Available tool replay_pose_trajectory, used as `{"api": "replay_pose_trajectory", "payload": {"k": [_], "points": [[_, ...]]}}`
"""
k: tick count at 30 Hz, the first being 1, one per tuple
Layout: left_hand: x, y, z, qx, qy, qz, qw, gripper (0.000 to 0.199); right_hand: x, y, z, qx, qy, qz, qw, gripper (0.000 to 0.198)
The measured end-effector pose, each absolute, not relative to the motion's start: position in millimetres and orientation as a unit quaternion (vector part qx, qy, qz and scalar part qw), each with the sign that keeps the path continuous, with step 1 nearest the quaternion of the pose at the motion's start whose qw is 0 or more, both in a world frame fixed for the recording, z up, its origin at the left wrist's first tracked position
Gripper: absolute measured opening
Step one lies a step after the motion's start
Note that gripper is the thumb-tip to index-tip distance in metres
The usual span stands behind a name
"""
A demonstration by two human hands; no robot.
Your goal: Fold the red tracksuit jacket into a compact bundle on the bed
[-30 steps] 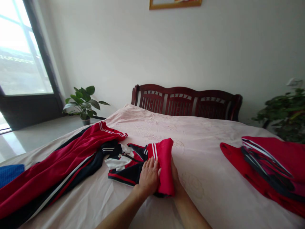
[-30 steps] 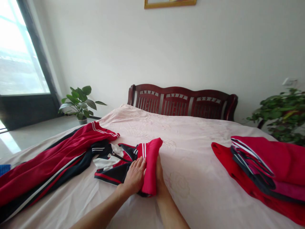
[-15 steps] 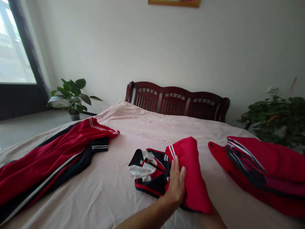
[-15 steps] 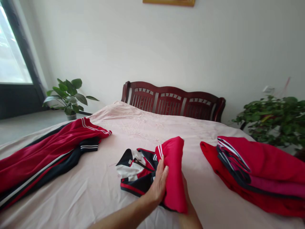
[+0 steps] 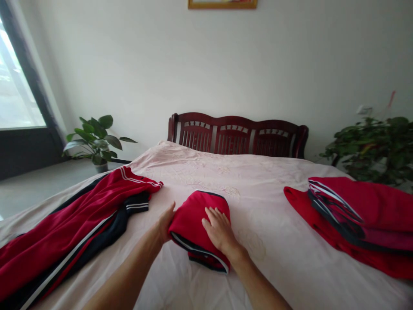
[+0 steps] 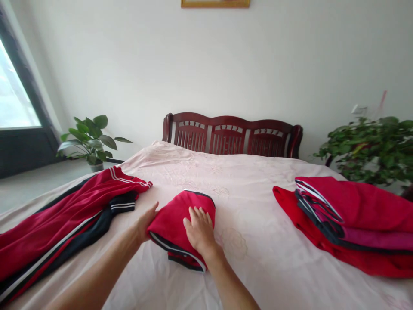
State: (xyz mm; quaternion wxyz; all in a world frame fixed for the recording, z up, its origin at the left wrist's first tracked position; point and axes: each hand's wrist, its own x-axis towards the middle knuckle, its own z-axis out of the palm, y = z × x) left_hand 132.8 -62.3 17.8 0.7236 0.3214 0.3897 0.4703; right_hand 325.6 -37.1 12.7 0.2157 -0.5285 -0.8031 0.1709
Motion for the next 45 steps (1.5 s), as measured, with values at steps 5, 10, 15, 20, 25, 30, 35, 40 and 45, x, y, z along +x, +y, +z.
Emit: {"api": "replay_pose_trajectory", "payload": {"k": [5, 10, 15, 20, 25, 30, 35, 40, 45], "points": [[105, -62, 17, 0.469, 0.612, 0.408, 0.489, 0.071, 328, -54, -6, -0.533, -0.82, 0.06, 0.202, 0.056], [146, -64, -2, 0.646, 0.61, 0.356, 0.289, 0.056, 332, -48, -6, -0.544, -0.821, 0.023, 0.172, 0.059], [177, -83, -30, 0.737, 0.653, 0.172, 0.022, 0.059, 340, -42, -17, -0.552, -0.815, 0.028, 0.174, 0.057], [176, -95, -40, 0.767, 0.615, 0.179, -0.034, 0.057, 342, -19, -13, -0.539, -0.82, 0.007, 0.191, 0.059], [176, -109, -40, 0.858, 0.49, 0.156, -0.007, 0.071, 340, 25, -6, -0.52, -0.843, 0.069, 0.121, 0.059], [176, -122, -35, 0.881, 0.457, 0.118, 0.032, 0.083, 337, 57, -11, -0.555, -0.819, 0.115, 0.084, 0.06], [176, -141, -28, 0.895, 0.432, 0.089, 0.061, 0.082, 337, 78, -22, -0.576, -0.803, 0.127, 0.089, 0.057], [172, -156, -23, 0.894, 0.428, 0.111, 0.07, 0.065, 352, 88, -30, -0.609, -0.777, 0.111, 0.113, 0.061], [158, -155, -27, 0.867, 0.43, 0.225, 0.115, 0.03, 383, 70, -44, -0.633, -0.76, 0.07, 0.127, 0.056]]}}
